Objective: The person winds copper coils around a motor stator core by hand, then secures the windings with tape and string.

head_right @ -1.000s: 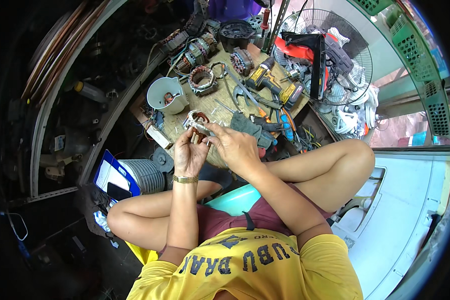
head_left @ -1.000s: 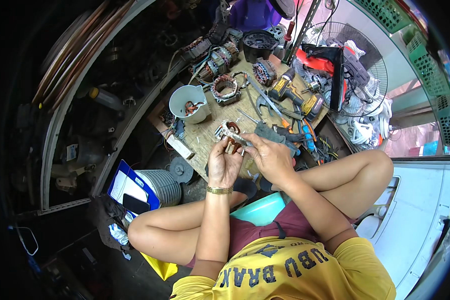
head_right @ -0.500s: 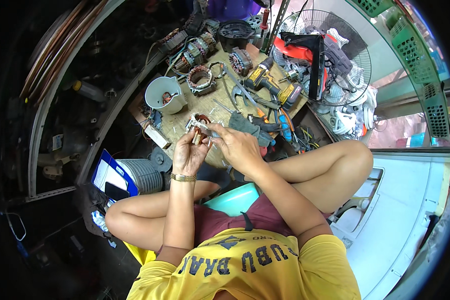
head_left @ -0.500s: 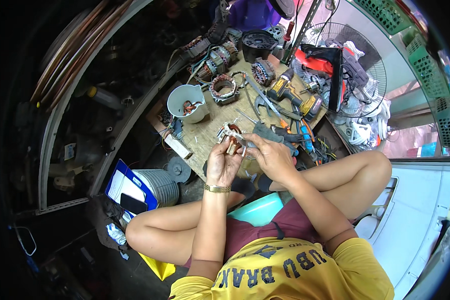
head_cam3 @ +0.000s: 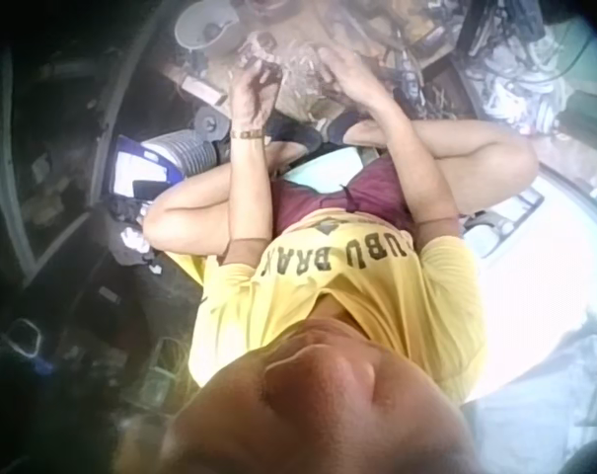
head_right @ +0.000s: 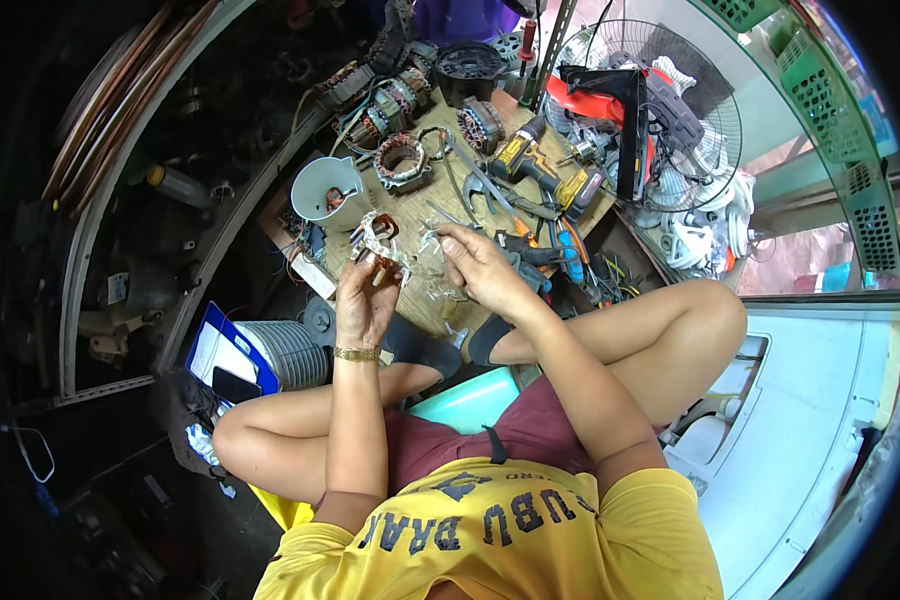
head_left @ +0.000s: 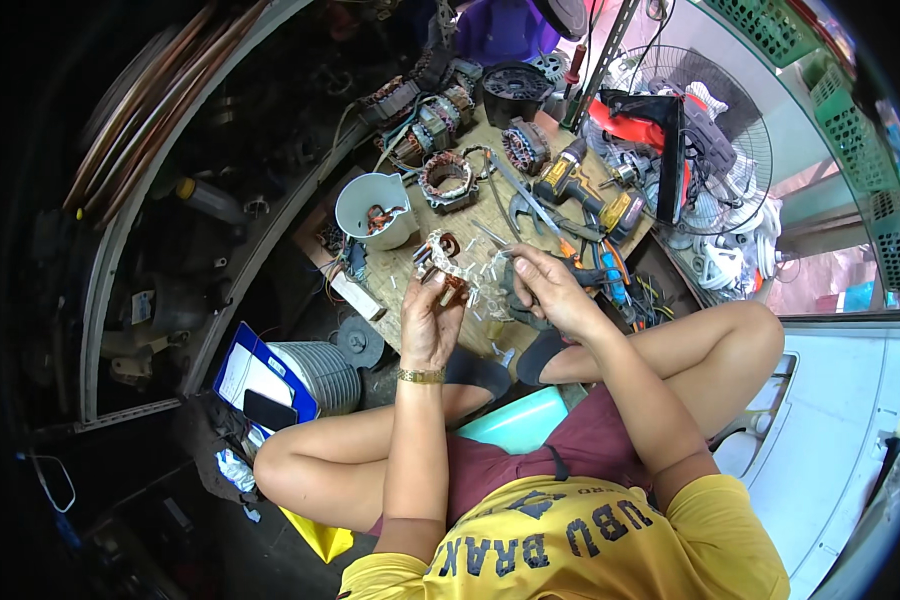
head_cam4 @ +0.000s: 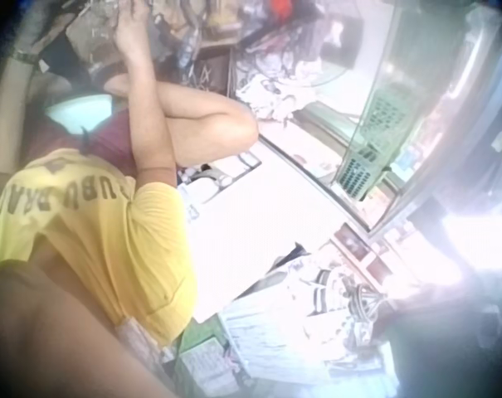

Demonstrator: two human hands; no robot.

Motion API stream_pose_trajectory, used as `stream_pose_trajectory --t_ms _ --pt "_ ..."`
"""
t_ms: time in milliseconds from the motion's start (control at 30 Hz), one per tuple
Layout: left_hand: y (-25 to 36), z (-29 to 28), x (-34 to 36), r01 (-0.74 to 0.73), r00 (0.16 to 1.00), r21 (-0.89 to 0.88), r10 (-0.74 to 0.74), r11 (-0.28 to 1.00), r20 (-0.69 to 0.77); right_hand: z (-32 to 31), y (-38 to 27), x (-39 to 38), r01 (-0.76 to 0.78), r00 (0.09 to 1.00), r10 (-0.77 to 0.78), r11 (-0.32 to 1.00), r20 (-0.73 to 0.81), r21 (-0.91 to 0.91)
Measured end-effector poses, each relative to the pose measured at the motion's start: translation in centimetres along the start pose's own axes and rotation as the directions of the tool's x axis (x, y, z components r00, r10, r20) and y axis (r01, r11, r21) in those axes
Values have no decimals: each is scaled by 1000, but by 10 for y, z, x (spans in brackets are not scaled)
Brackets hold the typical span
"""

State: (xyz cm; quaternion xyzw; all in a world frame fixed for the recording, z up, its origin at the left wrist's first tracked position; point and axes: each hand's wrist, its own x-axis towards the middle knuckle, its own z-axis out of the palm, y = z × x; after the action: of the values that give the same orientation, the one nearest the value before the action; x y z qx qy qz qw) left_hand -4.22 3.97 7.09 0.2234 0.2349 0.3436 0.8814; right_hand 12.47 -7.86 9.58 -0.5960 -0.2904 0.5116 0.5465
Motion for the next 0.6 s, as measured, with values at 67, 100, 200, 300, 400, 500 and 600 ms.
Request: stream_pose_trajectory --t_ms 67,100,200,300,400,500,600 --pt "-1 2 -1 -12 1000 -24 13 1000 17 5 -5 0 70 997 -73 993 -27 -96" --pt "-3 3 -1 -23 999 -49 24 999 34 8 -9 0 136 988 -147 972 -49 -192" --pt "-4 3 -2 -57 998 25 56 998 26 23 -17 -6 153 967 -239 819 -86 -554" --pt "-3 3 -2 -106 993 86 101 991 61 31 -26 -13 197 961 -276 721 -15 -665" --pt "-2 -3 -2 -101 990 145 84 984 117 36 -33 -17 179 977 -208 650 54 -739" --pt "-2 1 -4 -88 991 97 77 991 108 36 -33 -19 218 965 -251 612 75 -760" --pt "2 -2 -5 -74 990 105 61 992 124 37 -31 -20 296 925 -368 534 98 -792"
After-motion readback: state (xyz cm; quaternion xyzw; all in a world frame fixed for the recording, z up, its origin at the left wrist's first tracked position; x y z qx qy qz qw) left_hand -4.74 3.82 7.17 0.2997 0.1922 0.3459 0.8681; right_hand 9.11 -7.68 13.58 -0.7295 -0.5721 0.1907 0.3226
